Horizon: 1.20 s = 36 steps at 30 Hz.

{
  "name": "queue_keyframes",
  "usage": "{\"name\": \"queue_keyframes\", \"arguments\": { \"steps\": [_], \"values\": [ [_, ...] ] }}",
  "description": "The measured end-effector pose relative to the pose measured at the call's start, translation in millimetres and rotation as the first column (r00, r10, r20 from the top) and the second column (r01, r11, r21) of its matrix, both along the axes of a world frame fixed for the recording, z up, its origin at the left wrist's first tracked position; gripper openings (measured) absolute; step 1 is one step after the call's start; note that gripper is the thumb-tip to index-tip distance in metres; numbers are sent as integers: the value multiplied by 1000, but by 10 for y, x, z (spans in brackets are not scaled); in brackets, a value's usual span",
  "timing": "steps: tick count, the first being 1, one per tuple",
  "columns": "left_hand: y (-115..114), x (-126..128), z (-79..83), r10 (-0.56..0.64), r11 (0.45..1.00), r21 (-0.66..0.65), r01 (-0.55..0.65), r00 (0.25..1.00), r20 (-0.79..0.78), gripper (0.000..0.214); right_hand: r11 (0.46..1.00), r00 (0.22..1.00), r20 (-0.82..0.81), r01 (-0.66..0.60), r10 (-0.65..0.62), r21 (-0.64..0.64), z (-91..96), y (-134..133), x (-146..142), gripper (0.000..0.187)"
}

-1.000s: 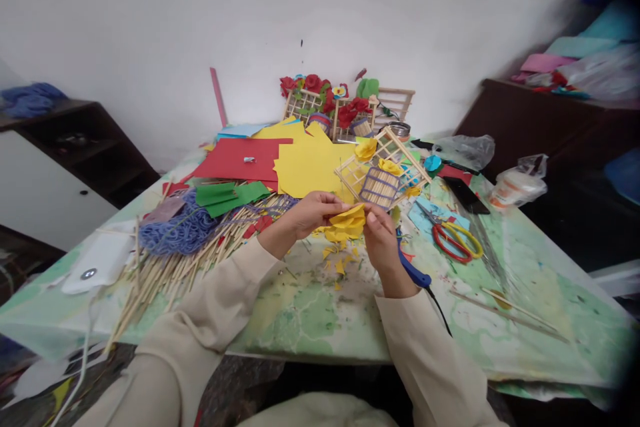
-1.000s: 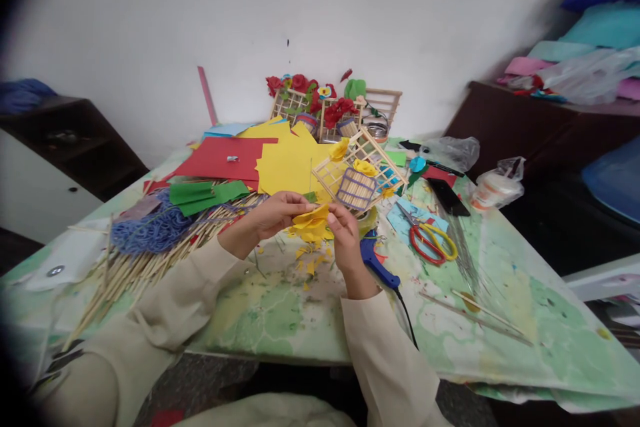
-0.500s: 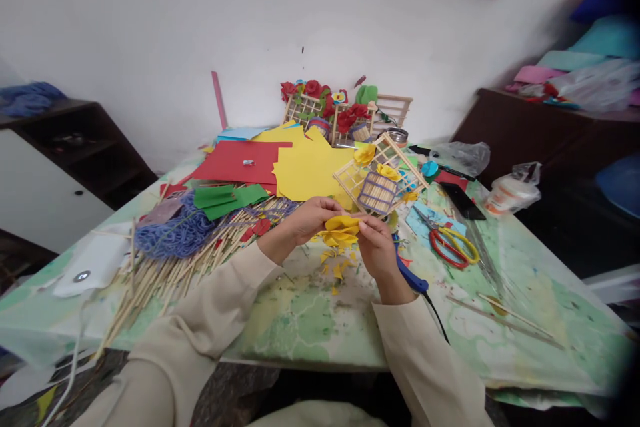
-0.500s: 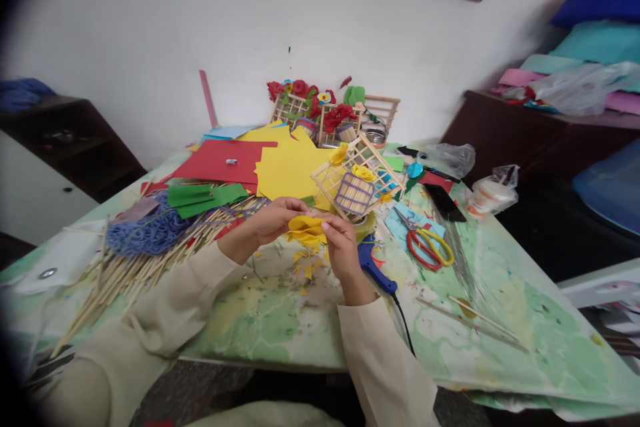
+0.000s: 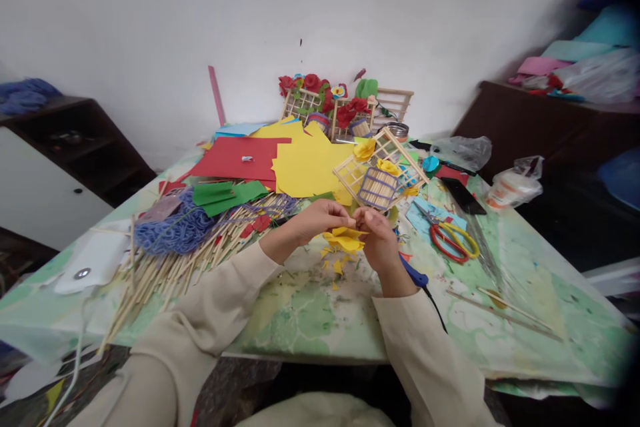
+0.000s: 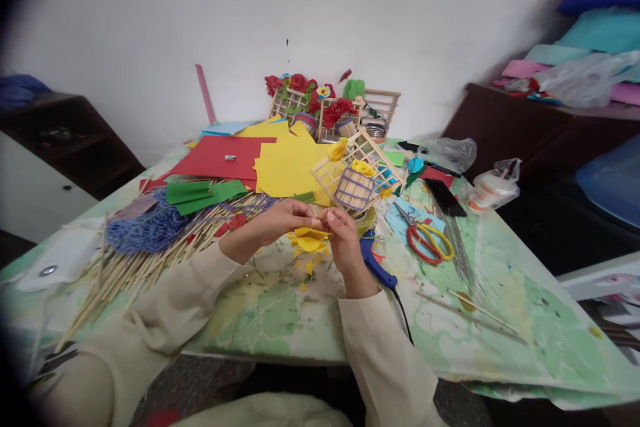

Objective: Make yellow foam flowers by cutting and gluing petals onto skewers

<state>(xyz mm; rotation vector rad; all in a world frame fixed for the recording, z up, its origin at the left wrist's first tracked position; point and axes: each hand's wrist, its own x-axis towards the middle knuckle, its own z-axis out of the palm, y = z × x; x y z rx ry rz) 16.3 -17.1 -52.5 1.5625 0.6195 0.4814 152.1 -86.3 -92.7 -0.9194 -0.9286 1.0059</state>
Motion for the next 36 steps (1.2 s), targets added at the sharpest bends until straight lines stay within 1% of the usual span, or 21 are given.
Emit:
{"name": "queue_keyframes", "arguments": {
  "steps": [1,3,5,7,10,12,13,16,18,20,22,25,27,28,29,30,31,32,33,35,36],
  "values": [
    [-6,-1,1,-24,995,101,27,999,-38,20,1000,999,25,23,-23,2,-14,8,-4,22],
    [-17,-5,7,-41,957,280,72,993,-114,20,997,994,77,78,-80,23,-36,19,-19,22],
    [-19,-16,17,-45,915,389,102,987,-154,24,990,984,110,136,-140,47,-48,20,-30,23],
    [-5,-35,29,-74,899,417,133,985,-155,29,983,977,116,174,-179,53,-53,17,-30,24],
    [42,-74,59,-155,898,391,202,977,-149,36,971,967,103,229,-235,64,-58,13,-8,23],
    [81,-99,85,-200,870,427,247,968,-153,35,962,959,92,263,-269,77,-60,13,11,23],
    [98,-110,98,-214,840,475,262,965,-154,33,959,957,85,272,-278,82,-60,12,18,23],
    [136,-130,121,-255,723,627,291,955,-150,30,961,961,69,262,-268,85,-59,6,26,22],
    [148,-134,122,-286,669,678,304,948,-143,27,967,968,64,239,-244,85,-60,3,24,21],
    [154,-134,118,-288,615,726,307,945,-156,23,972,973,59,217,-222,89,-63,3,21,20],
    [156,-133,113,-259,540,781,314,945,-200,22,975,976,66,200,-206,95,-65,8,19,18],
    [158,-134,110,-164,430,832,349,937,-308,24,979,978,113,161,-176,129,-62,19,18,19],
    [156,-137,114,-93,382,848,366,929,-359,28,978,976,142,143,-164,150,-60,26,18,20],
    [154,-139,120,-65,372,855,363,928,-366,29,978,975,146,144,-166,153,-62,29,18,20],
    [151,-141,126,-49,373,859,351,932,-360,28,977,974,148,152,-174,149,-65,30,19,21],
    [149,-142,133,-43,389,860,330,939,-341,27,976,972,145,163,-183,142,-69,31,19,21],
    [149,-143,139,-39,425,855,298,949,-311,26,975,972,134,176,-194,135,-75,31,19,22],
    [152,-142,141,-37,478,839,261,960,-278,23,974,972,114,189,-203,128,-81,29,19,23],
    [157,-138,138,-32,547,807,222,969,-244,21,974,975,86,192,-203,121,-88,27,18,27],
    [173,-125,113,-6,694,706,142,981,-192,19,979,986,25,159,-164,126,-101,21,14,38],
    [182,-115,92,8,755,647,110,984,-177,20,982,991,6,132,-134,138,-107,19,11,43]
  ]
}}
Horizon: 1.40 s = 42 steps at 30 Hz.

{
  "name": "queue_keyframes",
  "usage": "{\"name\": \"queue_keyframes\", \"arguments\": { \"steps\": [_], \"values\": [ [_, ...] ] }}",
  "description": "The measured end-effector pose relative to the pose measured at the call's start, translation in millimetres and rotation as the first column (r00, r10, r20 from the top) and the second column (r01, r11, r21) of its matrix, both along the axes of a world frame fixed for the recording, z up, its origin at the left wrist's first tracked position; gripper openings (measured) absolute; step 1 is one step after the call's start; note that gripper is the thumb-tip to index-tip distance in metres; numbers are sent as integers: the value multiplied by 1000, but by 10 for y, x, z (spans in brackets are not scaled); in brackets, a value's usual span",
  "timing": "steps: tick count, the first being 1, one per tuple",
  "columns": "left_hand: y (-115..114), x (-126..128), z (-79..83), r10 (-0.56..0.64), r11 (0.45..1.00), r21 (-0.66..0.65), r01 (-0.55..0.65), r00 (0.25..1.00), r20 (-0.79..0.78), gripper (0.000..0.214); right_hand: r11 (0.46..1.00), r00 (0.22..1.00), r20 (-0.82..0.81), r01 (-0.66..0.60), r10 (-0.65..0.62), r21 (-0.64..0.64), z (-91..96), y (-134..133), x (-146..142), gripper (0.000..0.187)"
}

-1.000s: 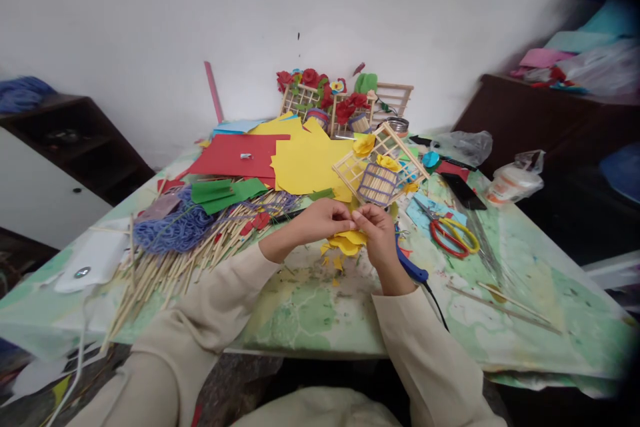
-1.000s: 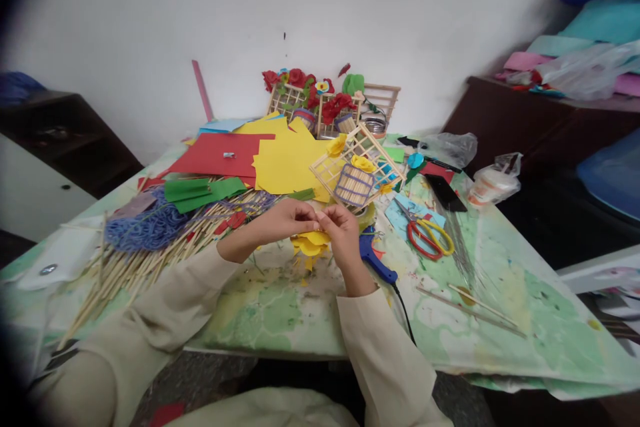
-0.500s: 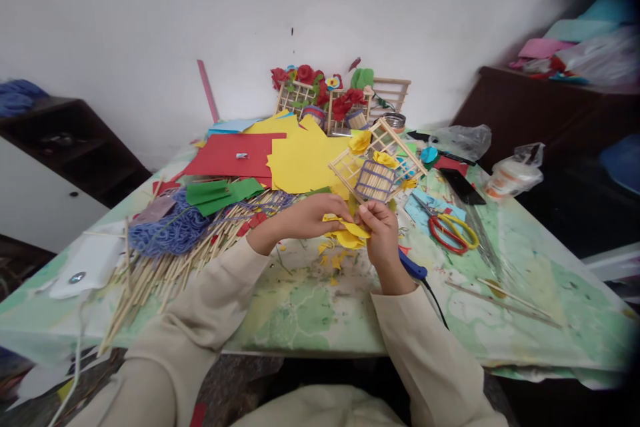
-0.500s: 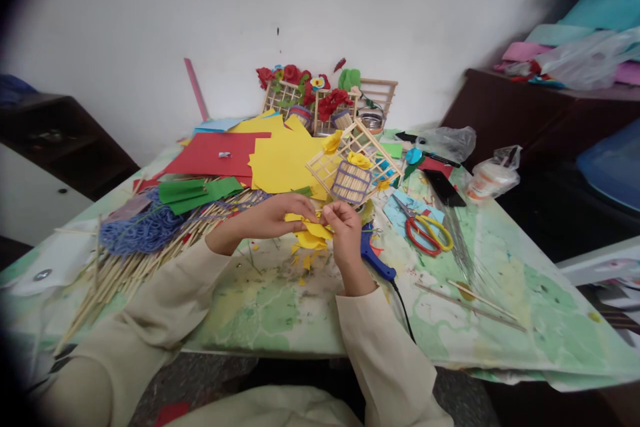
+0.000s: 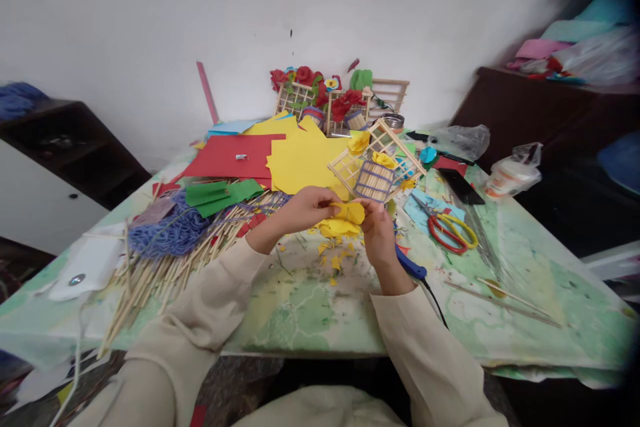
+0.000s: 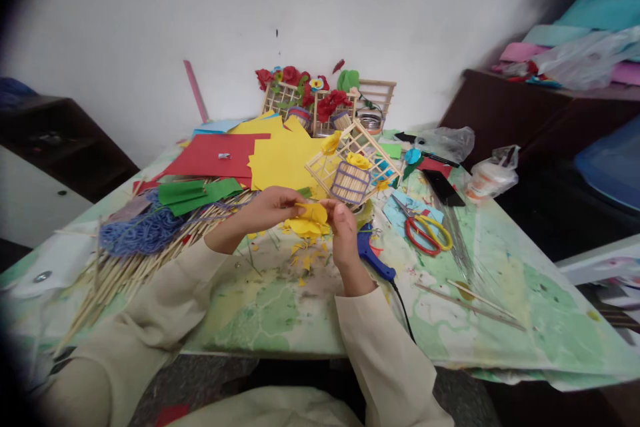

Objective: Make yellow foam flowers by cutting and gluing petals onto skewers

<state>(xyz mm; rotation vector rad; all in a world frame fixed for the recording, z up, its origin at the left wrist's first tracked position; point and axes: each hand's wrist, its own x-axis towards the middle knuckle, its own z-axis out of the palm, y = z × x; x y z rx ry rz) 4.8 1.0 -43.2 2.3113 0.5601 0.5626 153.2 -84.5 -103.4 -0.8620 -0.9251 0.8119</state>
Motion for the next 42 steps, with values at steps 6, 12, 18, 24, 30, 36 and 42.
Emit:
{"name": "queue_keyframes", "arguments": {
  "steps": [6,12,18,24,30,36,42],
  "values": [
    [-13,60,-97,-19,980,-195,27,999,42,24,1000,999,32,-11,11,-23,-14,-3,4,23],
    [-84,50,-19,-109,989,-106,103,993,-46,21,996,997,71,19,-12,-89,-5,-16,15,27],
    [-118,46,-2,-130,990,39,135,987,-97,11,997,990,139,34,-24,-67,34,-38,45,60],
    [-108,80,-64,-181,953,204,223,962,-204,9,985,970,230,108,-74,-136,69,-23,74,29],
    [-119,85,-38,-192,969,122,214,966,-173,13,998,985,169,-10,20,-59,102,-69,93,18],
    [-126,84,-17,-188,973,100,208,966,-176,14,986,971,223,-57,91,-155,82,-38,117,20],
    [-88,95,-88,-182,932,275,237,960,-212,16,985,942,332,6,52,-171,56,7,102,28]
  ]
}}
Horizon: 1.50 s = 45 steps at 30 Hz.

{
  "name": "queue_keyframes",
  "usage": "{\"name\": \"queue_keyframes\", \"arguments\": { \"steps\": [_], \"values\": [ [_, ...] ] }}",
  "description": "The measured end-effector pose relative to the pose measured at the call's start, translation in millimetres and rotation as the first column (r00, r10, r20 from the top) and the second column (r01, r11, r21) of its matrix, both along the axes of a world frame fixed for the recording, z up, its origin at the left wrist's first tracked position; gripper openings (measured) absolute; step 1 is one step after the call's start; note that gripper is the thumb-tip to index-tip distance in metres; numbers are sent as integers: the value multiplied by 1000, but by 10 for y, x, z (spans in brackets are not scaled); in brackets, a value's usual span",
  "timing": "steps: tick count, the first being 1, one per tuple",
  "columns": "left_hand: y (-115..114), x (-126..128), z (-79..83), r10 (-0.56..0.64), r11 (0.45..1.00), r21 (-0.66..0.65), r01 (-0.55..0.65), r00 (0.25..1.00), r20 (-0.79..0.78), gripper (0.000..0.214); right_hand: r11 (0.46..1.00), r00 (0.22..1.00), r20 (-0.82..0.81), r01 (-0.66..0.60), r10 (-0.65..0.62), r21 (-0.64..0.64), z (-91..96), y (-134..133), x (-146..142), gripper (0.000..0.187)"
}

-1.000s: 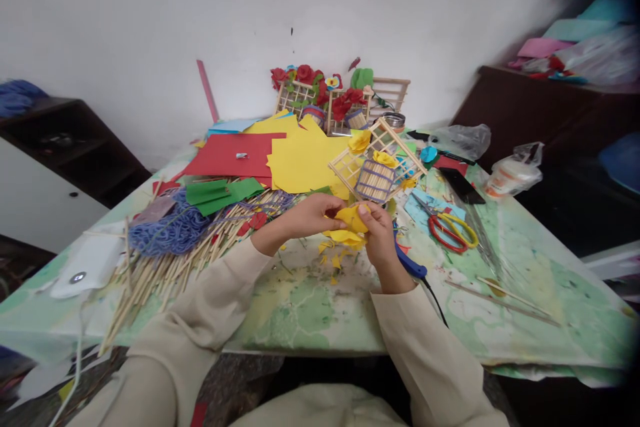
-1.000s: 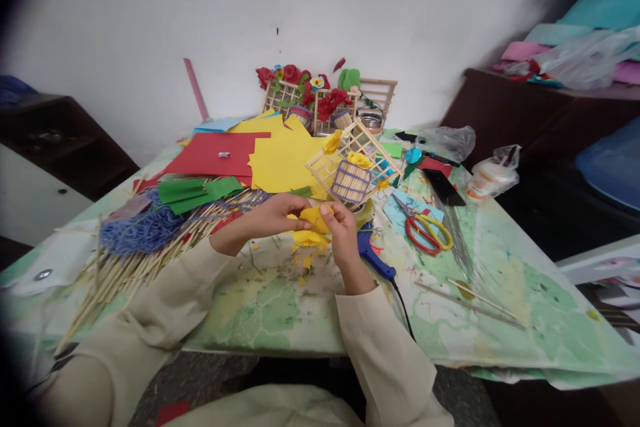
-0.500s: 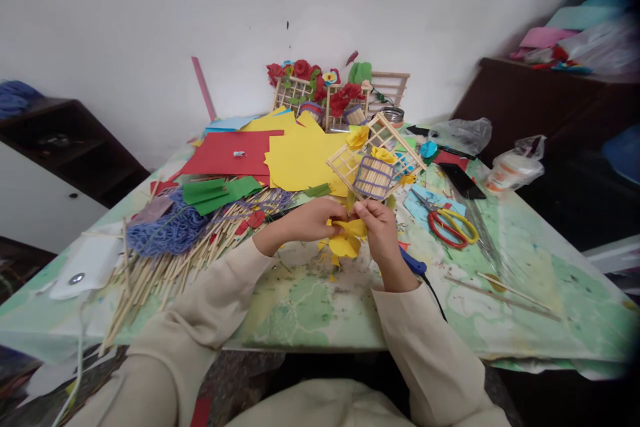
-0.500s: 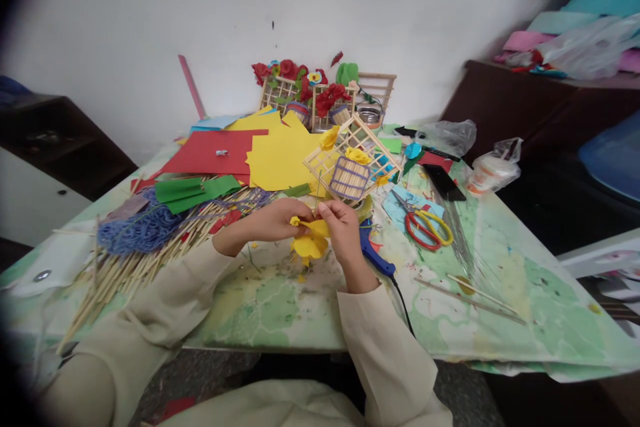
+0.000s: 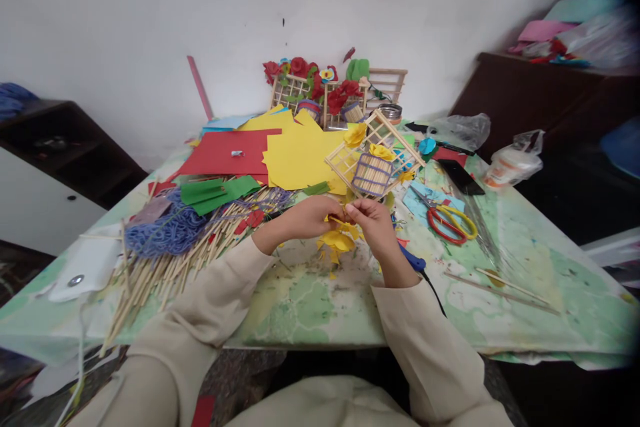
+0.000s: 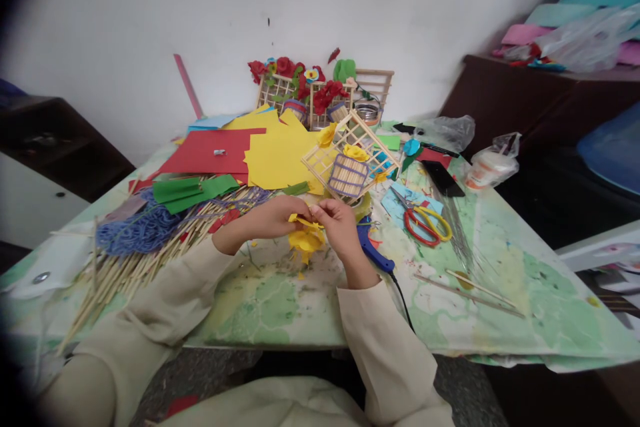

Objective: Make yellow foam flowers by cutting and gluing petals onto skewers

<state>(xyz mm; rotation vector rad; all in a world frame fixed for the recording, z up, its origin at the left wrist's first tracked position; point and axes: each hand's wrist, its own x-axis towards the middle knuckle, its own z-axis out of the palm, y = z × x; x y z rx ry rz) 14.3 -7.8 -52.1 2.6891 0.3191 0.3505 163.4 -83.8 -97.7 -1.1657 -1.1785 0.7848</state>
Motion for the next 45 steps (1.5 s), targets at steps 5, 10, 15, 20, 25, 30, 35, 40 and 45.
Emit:
{"name": "queue_keyframes", "arguments": {
  "steps": [5,10,15,20,25,30,35,40,45],
  "values": [
    [13,9,-6,-44,993,113,42,999,15,19,1000,1000,7,14,-14,3,-5,13,-5,29],
    [10,12,3,-29,988,152,26,999,15,17,1000,1000,15,26,-26,-7,-38,27,-5,31],
    [28,6,-19,-30,996,88,33,999,-35,12,1000,1000,0,30,-30,3,-41,30,-13,31],
    [38,12,-40,-60,990,128,67,997,-55,12,1000,1000,-6,-1,0,-10,-19,21,-30,29],
    [73,15,-74,-74,934,349,75,997,-15,20,999,999,-31,33,-33,-17,-22,25,-27,30],
    [97,14,-101,-108,833,543,109,994,-33,19,993,989,-94,115,-114,5,-33,28,-4,27],
    [91,-17,-52,-140,841,522,140,989,-39,21,976,969,-127,216,-210,29,-44,32,13,25],
    [93,-81,30,-163,912,383,149,987,6,38,978,969,-136,209,-205,15,-52,32,11,27],
    [84,-109,57,-105,976,198,89,992,69,32,974,965,-137,227,-222,24,-37,25,-8,26]
  ]
}}
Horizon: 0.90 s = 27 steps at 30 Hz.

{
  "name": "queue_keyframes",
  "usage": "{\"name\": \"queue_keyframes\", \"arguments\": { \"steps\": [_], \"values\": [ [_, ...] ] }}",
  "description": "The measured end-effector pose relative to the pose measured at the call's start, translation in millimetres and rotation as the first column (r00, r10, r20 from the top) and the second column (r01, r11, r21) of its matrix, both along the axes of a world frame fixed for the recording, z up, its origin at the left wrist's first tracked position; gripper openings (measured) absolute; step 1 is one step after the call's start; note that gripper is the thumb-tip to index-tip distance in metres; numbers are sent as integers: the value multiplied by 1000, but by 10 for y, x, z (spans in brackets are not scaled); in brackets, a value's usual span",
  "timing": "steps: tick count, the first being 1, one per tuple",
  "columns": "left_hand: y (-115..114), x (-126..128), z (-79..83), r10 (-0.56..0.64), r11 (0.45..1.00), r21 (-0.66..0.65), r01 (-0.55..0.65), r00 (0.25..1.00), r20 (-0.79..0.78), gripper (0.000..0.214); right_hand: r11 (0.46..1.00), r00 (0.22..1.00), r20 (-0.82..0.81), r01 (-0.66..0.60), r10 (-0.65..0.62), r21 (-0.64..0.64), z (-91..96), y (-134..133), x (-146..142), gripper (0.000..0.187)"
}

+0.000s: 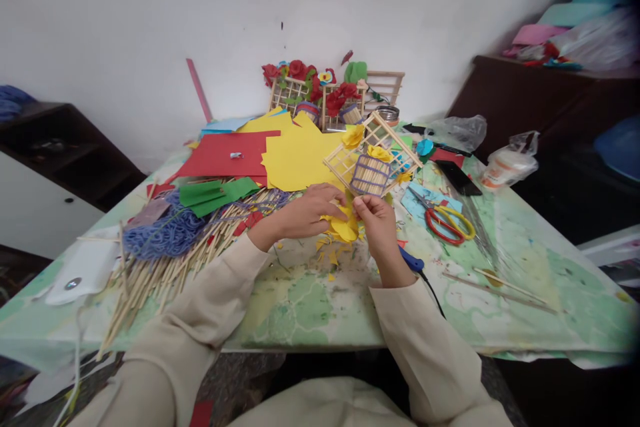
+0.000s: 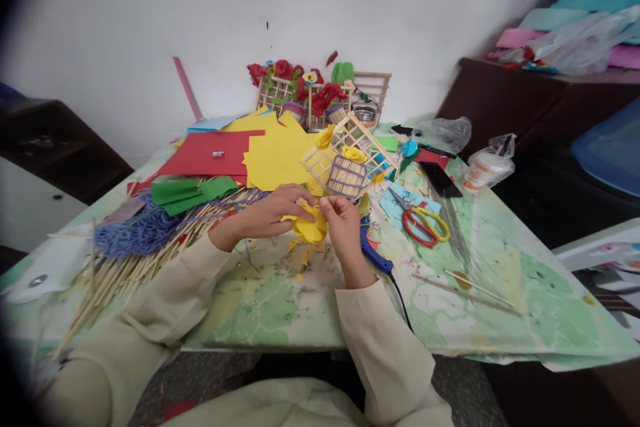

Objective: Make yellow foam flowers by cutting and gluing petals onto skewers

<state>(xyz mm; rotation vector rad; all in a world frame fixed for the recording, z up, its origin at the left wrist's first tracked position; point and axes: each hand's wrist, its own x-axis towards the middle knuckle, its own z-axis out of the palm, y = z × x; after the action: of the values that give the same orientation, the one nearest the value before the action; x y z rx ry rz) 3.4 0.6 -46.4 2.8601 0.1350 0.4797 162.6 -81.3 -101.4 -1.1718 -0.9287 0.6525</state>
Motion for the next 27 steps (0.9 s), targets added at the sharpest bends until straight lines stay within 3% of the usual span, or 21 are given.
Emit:
{"name": "queue_keyframes", "arguments": {
  "steps": [6,10,15,20,27],
  "values": [
    [-36,29,1,95,963,-263,-64,990,105,26,994,995,33,96,-98,61,20,-14,-14,27],
    [-17,73,-55,98,944,-328,-42,982,158,25,983,982,103,149,-160,110,28,-33,-8,25],
    [-14,125,-144,249,908,-405,-107,915,317,17,983,983,111,131,-146,129,46,-54,-33,22],
    [-66,186,-225,188,905,-419,-68,950,251,13,988,977,174,102,-121,112,81,-71,-87,19],
    [-32,201,-268,154,889,-455,-53,970,188,13,980,965,189,163,-182,114,86,-82,-111,19]
  ]
}}
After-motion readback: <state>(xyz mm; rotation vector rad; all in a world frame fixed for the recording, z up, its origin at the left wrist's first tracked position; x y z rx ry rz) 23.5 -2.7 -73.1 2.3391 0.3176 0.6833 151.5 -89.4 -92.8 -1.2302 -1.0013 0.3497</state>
